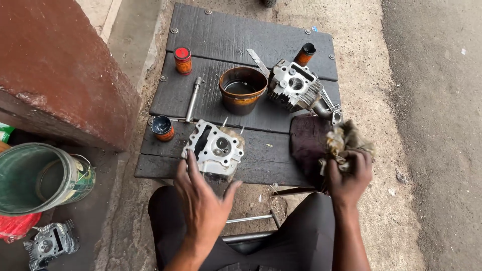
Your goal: The person sits at a low outdoor workbench and works on a motorcycle engine cylinder head. They wipe the part with a rag, fit a valve and small components into the head, then use a socket wrench with a sliding bar to tighten bolts on the head, repositioning the part as they work.
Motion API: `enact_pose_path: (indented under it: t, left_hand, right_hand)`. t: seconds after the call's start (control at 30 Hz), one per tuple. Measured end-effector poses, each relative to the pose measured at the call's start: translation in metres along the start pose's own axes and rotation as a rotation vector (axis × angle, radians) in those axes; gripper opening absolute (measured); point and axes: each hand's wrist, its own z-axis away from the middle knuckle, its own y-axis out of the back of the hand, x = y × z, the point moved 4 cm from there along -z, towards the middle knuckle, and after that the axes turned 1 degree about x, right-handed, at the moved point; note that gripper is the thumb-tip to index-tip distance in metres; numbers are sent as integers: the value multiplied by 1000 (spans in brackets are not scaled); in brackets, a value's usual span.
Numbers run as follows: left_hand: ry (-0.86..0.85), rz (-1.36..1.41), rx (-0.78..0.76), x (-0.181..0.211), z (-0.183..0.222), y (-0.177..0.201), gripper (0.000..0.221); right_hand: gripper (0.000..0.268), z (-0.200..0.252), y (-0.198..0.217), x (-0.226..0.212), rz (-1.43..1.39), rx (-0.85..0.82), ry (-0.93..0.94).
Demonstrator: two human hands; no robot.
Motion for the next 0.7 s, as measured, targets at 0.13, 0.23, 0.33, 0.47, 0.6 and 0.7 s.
enact_pose_path:
  t: [0.13, 0.23, 0.33, 0.47, 0.6, 0.7]
  left_hand:
    - [98, 227, -102, -46, 26, -12, 119]
    - [40, 242, -196, -56, -24, 15, 135]
    - [-70, 255, -448, -58, -63, 17, 151]
    - [-293, 335, -553, -61, -92, 5, 155]
    - [-235, 390, -607, -56, -78, -13, 156]
    - [-126, 354, -390, -22, -38, -20, 154]
  right_hand:
    - [34, -2, -12, 2, 115, -340, -102]
    - [36, -5, -10, -11, 125, -325, -135]
    - [34, -4, -16, -4, 180, -292, -41]
    - [36, 4, -24, 6, 292, -279, -124]
    - [37, 8, -26, 11, 258, -226, -134]
    - [36, 11, -26, 9, 225, -169, -127]
